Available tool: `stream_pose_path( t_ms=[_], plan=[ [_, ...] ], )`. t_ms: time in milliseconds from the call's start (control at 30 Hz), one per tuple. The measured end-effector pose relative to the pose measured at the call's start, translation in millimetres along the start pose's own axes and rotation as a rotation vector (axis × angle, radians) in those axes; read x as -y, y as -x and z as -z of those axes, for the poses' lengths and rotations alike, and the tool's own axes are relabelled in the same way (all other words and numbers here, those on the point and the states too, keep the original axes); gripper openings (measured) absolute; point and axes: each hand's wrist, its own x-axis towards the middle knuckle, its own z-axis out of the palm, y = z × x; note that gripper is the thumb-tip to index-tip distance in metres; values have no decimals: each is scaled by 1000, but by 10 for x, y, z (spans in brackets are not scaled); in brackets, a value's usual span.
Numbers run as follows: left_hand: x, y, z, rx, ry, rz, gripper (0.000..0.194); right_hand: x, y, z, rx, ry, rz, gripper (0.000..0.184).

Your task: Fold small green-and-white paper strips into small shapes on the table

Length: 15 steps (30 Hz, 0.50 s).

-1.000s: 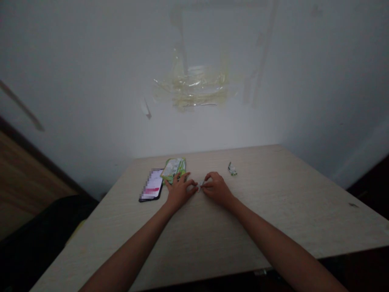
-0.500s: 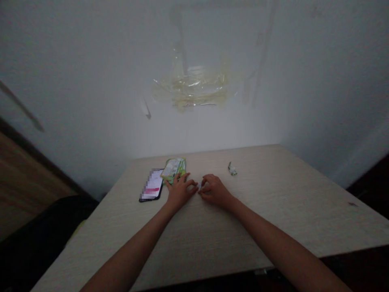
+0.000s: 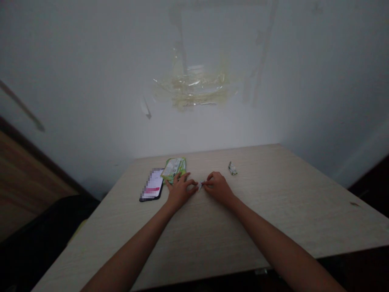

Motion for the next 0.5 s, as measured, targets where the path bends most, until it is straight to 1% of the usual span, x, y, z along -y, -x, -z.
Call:
stream_pose_path(
  t_ms=[100,267,500],
  plan=[
    [5,-3,-12,-4,15,-7,20,19,0,-1,20,62,-31,16],
    [2,-12,-14,3,43,-10,19,50,-13,36,22,174,-128,15],
    [2,-30,-15,23,42,-6,20,69,-31,58,40,235,-199,18]
  ],
)
